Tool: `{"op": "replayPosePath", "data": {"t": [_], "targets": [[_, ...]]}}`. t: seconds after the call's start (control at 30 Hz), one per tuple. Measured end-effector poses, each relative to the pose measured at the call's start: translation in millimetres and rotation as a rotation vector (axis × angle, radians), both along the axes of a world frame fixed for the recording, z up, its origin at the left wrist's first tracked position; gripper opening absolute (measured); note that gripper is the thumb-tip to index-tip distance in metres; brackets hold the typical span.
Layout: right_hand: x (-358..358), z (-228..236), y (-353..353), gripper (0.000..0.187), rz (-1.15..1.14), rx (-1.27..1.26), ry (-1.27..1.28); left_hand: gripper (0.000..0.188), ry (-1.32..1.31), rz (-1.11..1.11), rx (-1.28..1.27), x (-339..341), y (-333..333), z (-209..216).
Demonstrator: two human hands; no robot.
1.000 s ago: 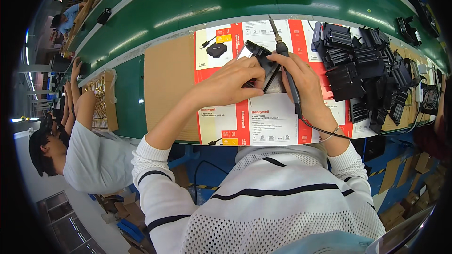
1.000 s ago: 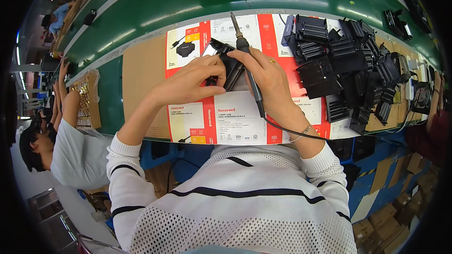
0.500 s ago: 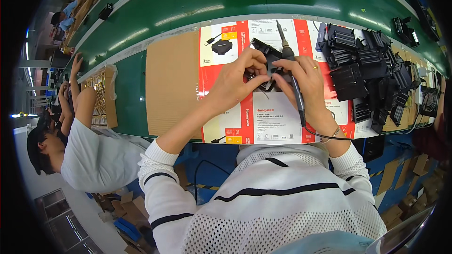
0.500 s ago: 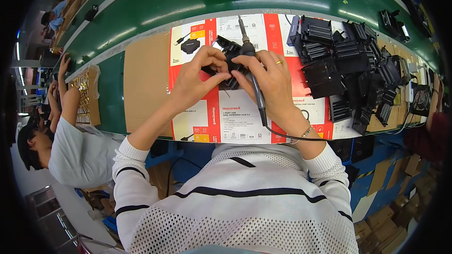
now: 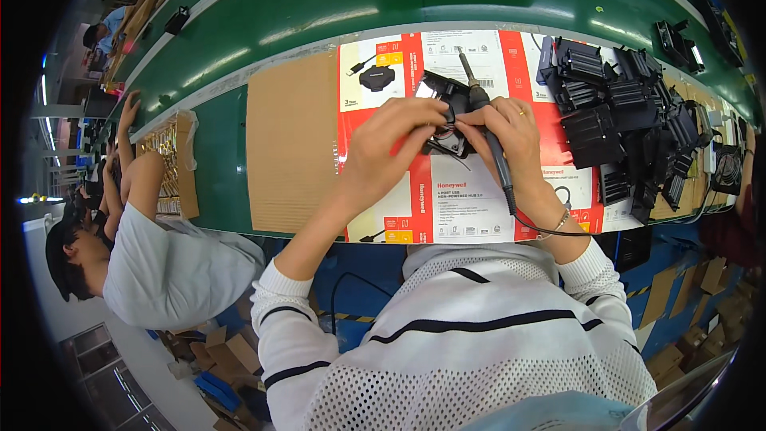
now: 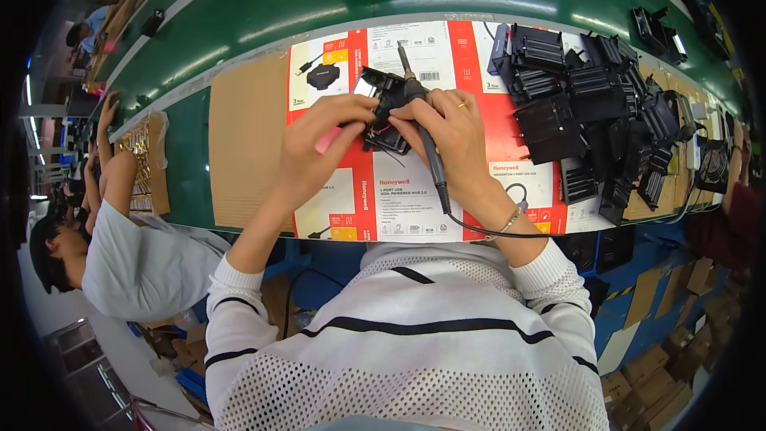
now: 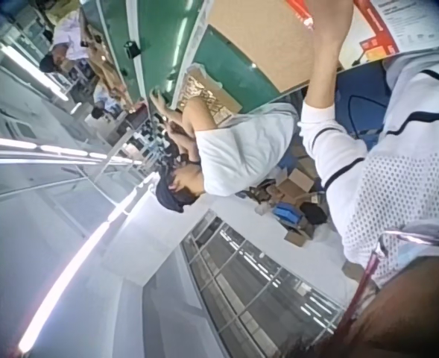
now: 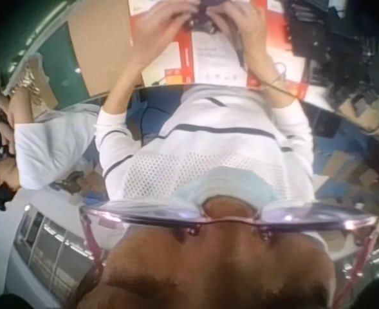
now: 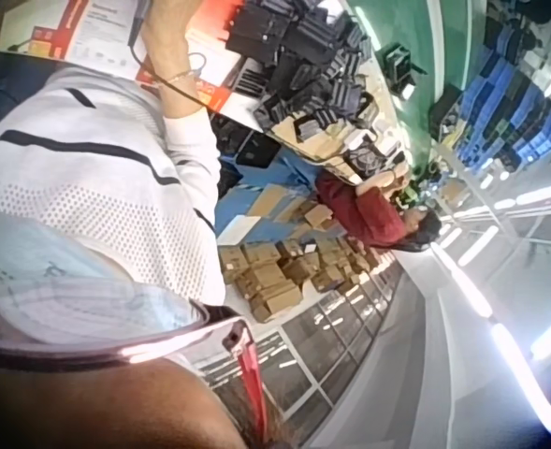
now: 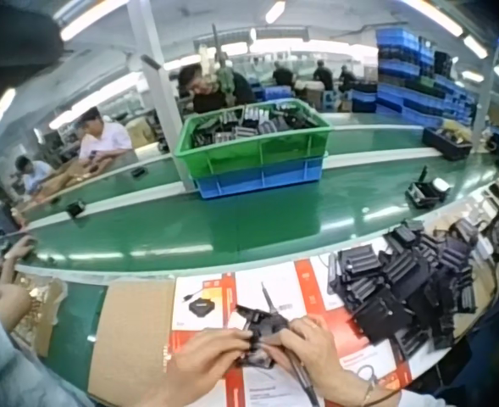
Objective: Assemble electronic components by inserting internal parts into plastic housings and using an electric screwdriver to secure them.
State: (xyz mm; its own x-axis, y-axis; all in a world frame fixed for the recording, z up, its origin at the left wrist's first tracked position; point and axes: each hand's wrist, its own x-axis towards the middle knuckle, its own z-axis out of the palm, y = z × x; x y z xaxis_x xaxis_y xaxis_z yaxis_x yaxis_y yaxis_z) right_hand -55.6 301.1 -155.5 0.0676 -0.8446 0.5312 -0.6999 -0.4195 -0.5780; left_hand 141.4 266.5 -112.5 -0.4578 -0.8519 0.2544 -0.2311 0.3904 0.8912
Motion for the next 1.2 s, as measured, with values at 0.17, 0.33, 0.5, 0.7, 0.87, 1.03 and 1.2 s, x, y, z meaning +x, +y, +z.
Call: {"op": "replayPosePath", "data": {"t": [0.17,0.33,0.5,0.7,0.87,1.03,1.2], "targets": [[1.8,3.6,0.3,0.011,-0.013,-0.028,-0.068,0.017,-0.278,-0.144,-0.420,2.2,11.1,-15.6],[-3.2,4.6,0.5,0.012,-0.025,-0.122,-0.017,0.016,-0.141,0.006,-0.048,0.6,10.1,-10.4],[-0.2,7.8,7.0,0.012,0.036,-0.181,-0.035,0.012,0.055,0.115,0.188,-20.3,13.7,-7.7],[-8.8,13.0,14.0,0.011,0.004,-0.140,-0.053,0.008,0.118,0.076,0.264,-21.2,17.5,-9.0],[-45.2,20.2,36.6,0.017,-0.026,-0.136,0.052,0.001,-0.087,-0.021,0.314,-11.8,3.8,24.6],[-112.9,61.5,62.1,0.038,-0.080,0.082,0.456,0.005,-0.210,-0.401,0.744,18.9,-27.1,58.2],[-138.4,70.3,60.3,0.038,-0.113,0.100,0.670,0.011,-0.362,-0.418,0.874,-4.2,-47.3,12.0]]}}
